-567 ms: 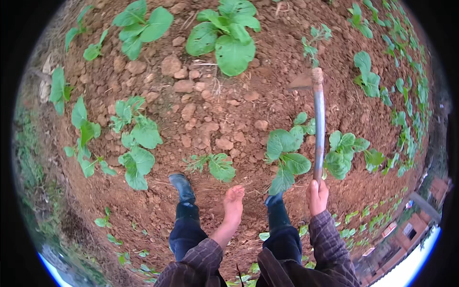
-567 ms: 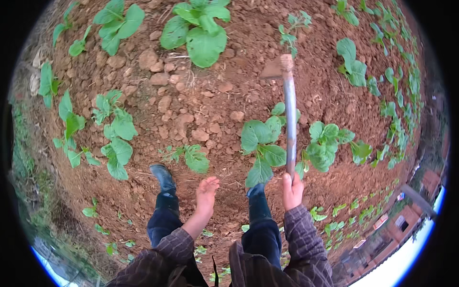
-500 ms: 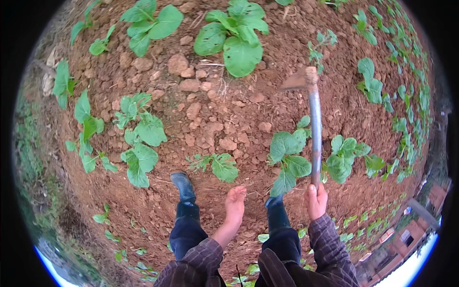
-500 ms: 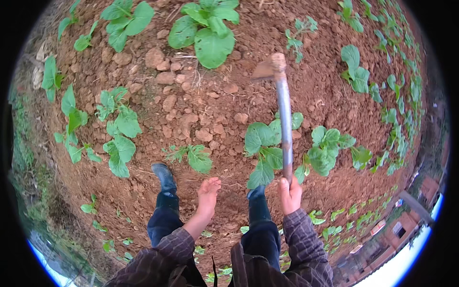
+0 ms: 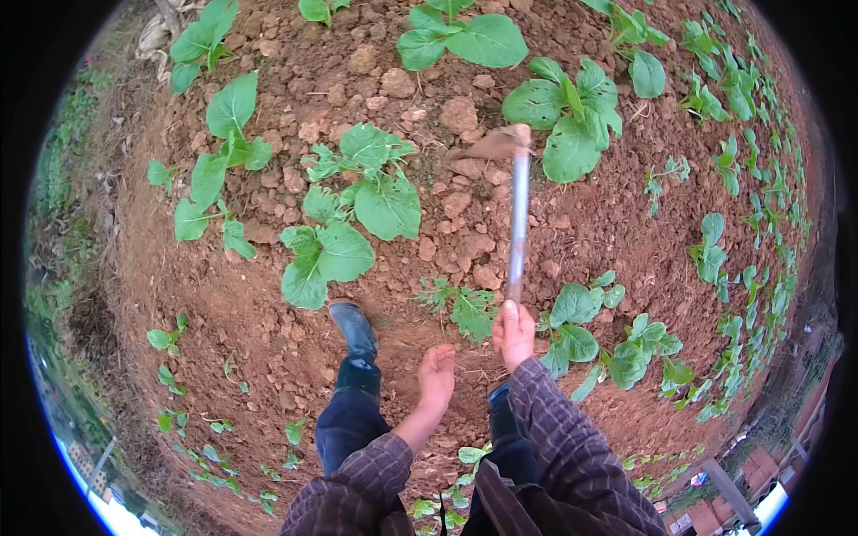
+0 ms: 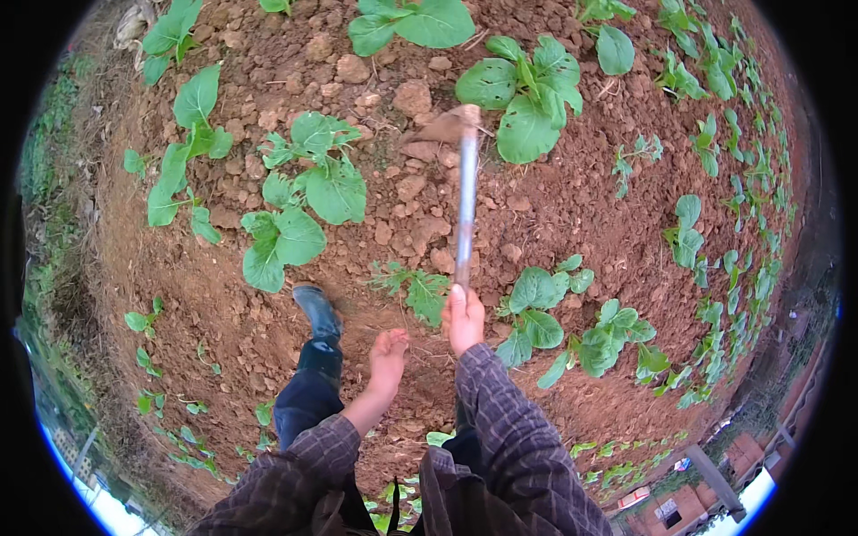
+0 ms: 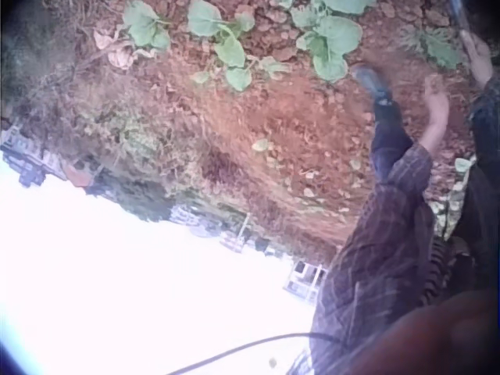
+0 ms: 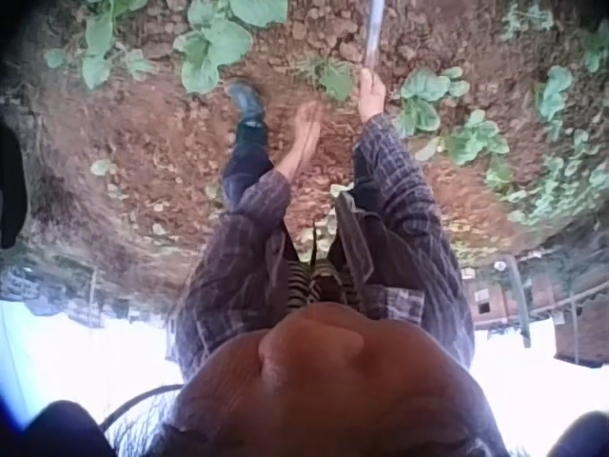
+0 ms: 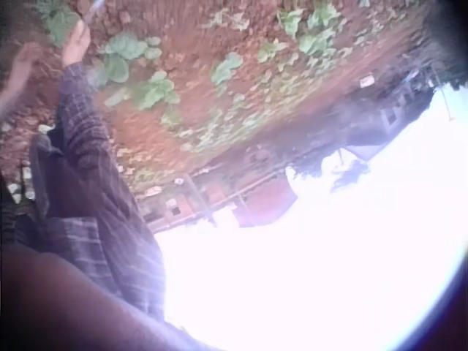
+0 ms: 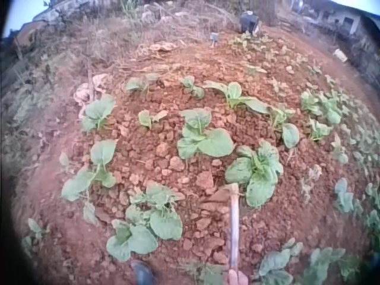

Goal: The person uses a hoe to loosen soil and remove weeds around small leafy plants in a garden bed. The person occasionally pulls weeds by hand and discards them on the ground.

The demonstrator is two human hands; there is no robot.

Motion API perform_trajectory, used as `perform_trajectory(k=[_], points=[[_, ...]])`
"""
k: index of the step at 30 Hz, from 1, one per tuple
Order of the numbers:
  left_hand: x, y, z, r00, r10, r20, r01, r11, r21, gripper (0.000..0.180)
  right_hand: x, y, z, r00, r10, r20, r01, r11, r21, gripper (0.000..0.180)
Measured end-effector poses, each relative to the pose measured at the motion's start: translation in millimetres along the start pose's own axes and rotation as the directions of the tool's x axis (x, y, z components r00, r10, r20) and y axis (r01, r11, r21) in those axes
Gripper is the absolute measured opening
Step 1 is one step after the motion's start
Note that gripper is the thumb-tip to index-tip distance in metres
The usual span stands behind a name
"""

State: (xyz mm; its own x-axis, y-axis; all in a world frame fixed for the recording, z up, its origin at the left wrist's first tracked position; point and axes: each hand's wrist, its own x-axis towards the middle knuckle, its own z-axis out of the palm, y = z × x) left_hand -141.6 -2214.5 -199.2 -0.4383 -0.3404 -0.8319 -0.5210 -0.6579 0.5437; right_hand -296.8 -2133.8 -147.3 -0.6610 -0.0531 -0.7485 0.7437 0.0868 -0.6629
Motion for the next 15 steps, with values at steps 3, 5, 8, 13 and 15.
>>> perform_trajectory(k=[3,5,8,13,15], points=[[13,12,-41,0.997,0.024,-0.069,-0.027,0.998,-0.052,0.011,-21,-32,11,0.996,0.092,0.011,-0.092,0.995,0.049,0.031],[17,17,-67,0.994,0.084,-0.075,-0.087,0.995,-0.039,0.013,-50,-69,41,1.0,-0.009,-0.012,0.008,0.998,-0.067,0.03],[15,82,-68,0.976,0.216,-0.03,-0.203,0.951,0.232,0.014,-42,-94,52,0.933,-0.36,-0.018,0.357,0.929,-0.101,0.029],[35,189,-80,0.911,0.408,0.056,-0.392,0.821,0.415,0.025,-11,-25,108,0.987,-0.085,-0.14,0.082,0.996,-0.031,0.034],[49,215,-91,0.9,0.429,0.081,-0.42,0.798,0.431,0.026,-7,7,116,0.984,0.121,-0.13,-0.108,0.989,0.098,0.034]])
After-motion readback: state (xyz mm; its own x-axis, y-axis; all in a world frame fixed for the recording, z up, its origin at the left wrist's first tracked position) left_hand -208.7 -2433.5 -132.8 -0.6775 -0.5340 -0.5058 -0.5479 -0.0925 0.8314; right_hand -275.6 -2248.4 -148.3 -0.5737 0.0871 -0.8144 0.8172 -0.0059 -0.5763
